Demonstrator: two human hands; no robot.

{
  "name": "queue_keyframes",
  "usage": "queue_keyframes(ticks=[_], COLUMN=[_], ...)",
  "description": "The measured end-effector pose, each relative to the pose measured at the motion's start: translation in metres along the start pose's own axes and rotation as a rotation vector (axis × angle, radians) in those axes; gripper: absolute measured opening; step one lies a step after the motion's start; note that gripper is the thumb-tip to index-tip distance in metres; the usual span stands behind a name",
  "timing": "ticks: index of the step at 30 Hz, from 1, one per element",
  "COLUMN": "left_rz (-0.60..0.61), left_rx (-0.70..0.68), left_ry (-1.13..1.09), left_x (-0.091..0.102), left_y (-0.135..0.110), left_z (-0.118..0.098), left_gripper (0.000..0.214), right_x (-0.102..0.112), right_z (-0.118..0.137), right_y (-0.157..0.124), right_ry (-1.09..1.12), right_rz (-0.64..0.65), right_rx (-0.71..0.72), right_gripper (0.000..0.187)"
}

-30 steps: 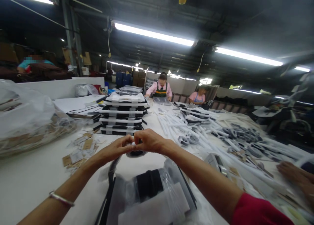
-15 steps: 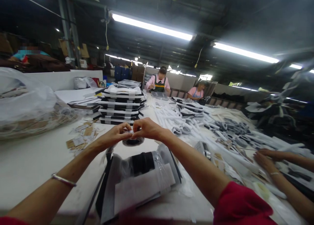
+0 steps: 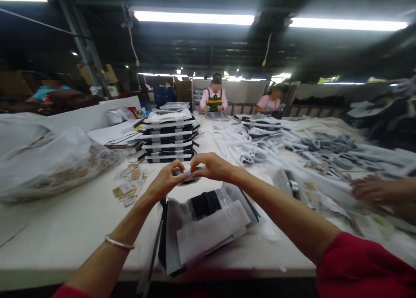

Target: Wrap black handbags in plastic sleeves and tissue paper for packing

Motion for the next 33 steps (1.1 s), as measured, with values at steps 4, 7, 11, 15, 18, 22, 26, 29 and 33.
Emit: queue_keyframes(ticks=[4,7,11,15,18,22,26,29,33], left_rz=[-0.029,-0.062,-0.108,-0.133,-0.153,-0.169,-0.166,-0.181,-0.203], left_rx=[0.052,0.093,0.161,0.224,0.245,0.241,0.260,0.276,0.264], left_ry=[0.050,0.091,0.114,0.094,0.126,0.077,0.087,0.100,0.049], left_x=[0.001,0.001,-0.001,-0.004,-0.004,-0.003,-0.001,0.000,-0.001], left_y=[0.000,-0.004,-0.008,-0.008,-0.006,-0.006,-0.009,-0.012,-0.011], left_z=[0.010,0.018,0.029,0.033,0.032,0.032,0.031,0.026,0.024], left_gripper=[0.038,0.041,0.043,0.047,0.045,0.045,0.045,0.044,0.045], right_x=[0.069,0.123,0.145,0.120,0.099,0.087,0.086,0.083,0.062], right_z=[-0.041,-0.079,-0.103,-0.121,-0.138,-0.160,-0.166,-0.155,-0.139], right_y=[-0.076,-0.176,-0.298,-0.360,-0.371,-0.366,-0.363,-0.369,-0.388], right_ry=[-0.055,-0.136,-0.152,0.009,0.189,0.287,0.248,0.213,0.201], right_rz=[-0.286,-0.528,-0.642,-0.703,-0.730,-0.807,-0.926,-1.000,-1.043], right_rx=[-0.315,-0.788,-1.095,-1.264,-1.324,-1.325,-1.293,-1.250,-1.252], right_gripper=[0.008,0.012,0.018,0.019,0.022,0.026,0.023,0.025,0.031])
Point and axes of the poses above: each hand's wrist, its own y-axis towards the middle knuckle, its own x-axis out of the back of the hand, z = x × y, the point moved 4 cm from there along y, towards the middle knuckle, and after that the axes turned 2 degrees about -x, right-handed, at the moved point
